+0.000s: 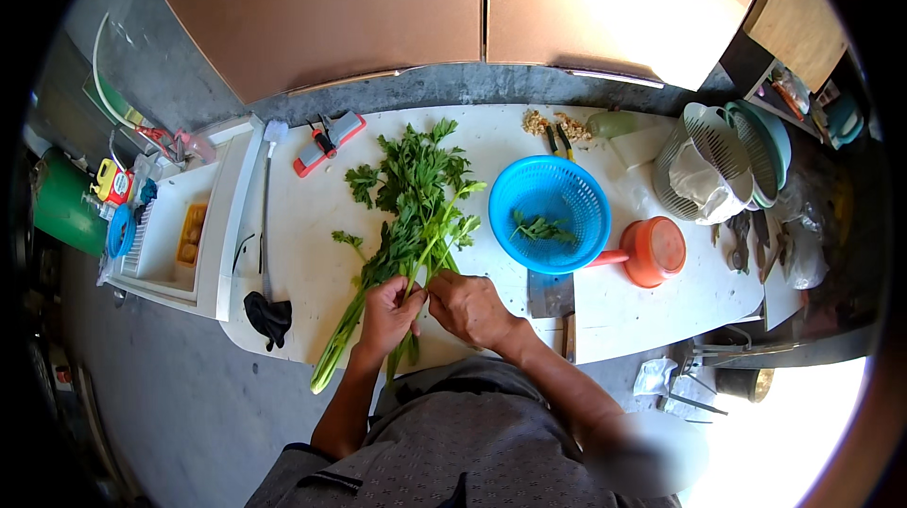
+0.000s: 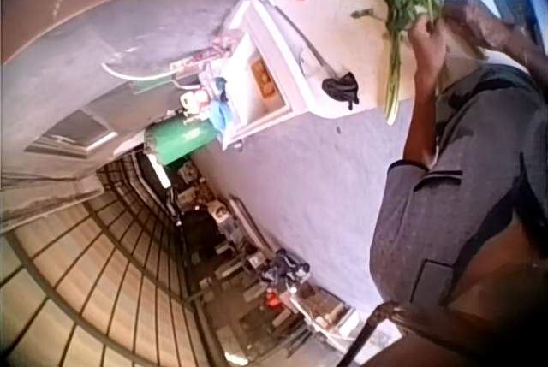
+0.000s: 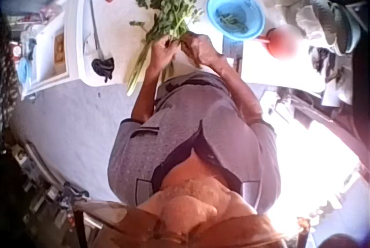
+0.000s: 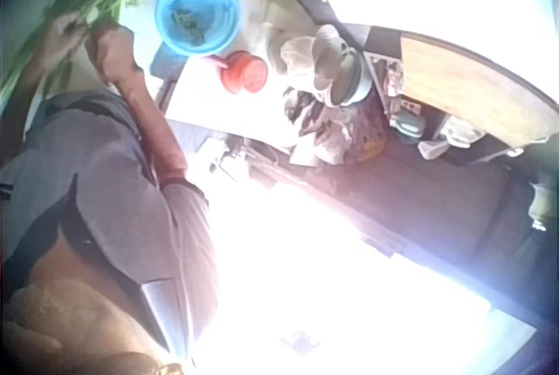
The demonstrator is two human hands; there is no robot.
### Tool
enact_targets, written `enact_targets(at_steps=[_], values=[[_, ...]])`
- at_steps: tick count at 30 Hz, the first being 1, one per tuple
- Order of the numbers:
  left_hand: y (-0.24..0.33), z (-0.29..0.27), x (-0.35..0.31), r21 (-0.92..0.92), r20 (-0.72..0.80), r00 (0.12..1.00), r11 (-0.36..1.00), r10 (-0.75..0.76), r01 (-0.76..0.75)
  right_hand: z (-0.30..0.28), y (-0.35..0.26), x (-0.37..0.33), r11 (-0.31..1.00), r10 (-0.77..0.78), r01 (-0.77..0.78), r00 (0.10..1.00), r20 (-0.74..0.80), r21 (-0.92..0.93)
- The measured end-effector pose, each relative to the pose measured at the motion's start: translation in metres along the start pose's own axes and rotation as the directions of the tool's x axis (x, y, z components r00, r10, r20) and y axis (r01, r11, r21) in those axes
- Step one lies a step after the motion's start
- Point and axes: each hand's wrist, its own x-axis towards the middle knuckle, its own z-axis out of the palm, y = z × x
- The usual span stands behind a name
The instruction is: The person trims and cleans celery stalks on a white countertop. They remove leaves and lower stalk sections by hand, placing trimmed pieces into a blue colander. A cleaver and other kitchen items are visible nearby.
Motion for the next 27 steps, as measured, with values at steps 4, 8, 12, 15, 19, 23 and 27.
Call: enact_targets(at_steps=[4,8,12,15,19,23,27], values=[[0.002,-0.005,-0.003,-0.02,-0.041,0.999,1.0,0.014,-0.015,-0.003,0.04,-0.007,0.973,0.102,-0.122,0.989,-0.109,-0.194],[-0.004,-0.01,0.0,-0.127,-0.05,0.999,0.992,0.014,-0.021,-0.058,0.03,0.006,0.992,0.116,-0.125,0.949,-0.294,-0.009],[-0.002,-0.007,0.001,-0.129,-0.02,0.999,0.991,0.026,-0.029,-0.068,0.025,0.019,0.999,-0.003,0.011,0.968,-0.251,0.03],[-0.001,-0.006,0.003,-0.132,-0.004,0.999,0.99,0.047,-0.047,-0.062,0.024,0.023,0.999,0.031,-0.022,0.976,-0.214,0.047],[-0.001,-0.008,0.001,-0.165,0.005,0.998,0.984,0.069,-0.067,-0.052,0.028,0.021,0.997,0.042,-0.026,0.976,-0.215,0.077],[0.002,-0.011,-0.004,-0.204,0.008,0.998,0.977,0.06,-0.057,-0.046,0.027,0.022,0.991,0.079,-0.052,0.97,-0.23,0.119],[0.004,-0.011,-0.007,-0.244,0.034,0.999,0.969,0.04,-0.03,-0.043,0.029,0.026,0.99,-0.008,0.045,0.964,-0.264,0.137]])
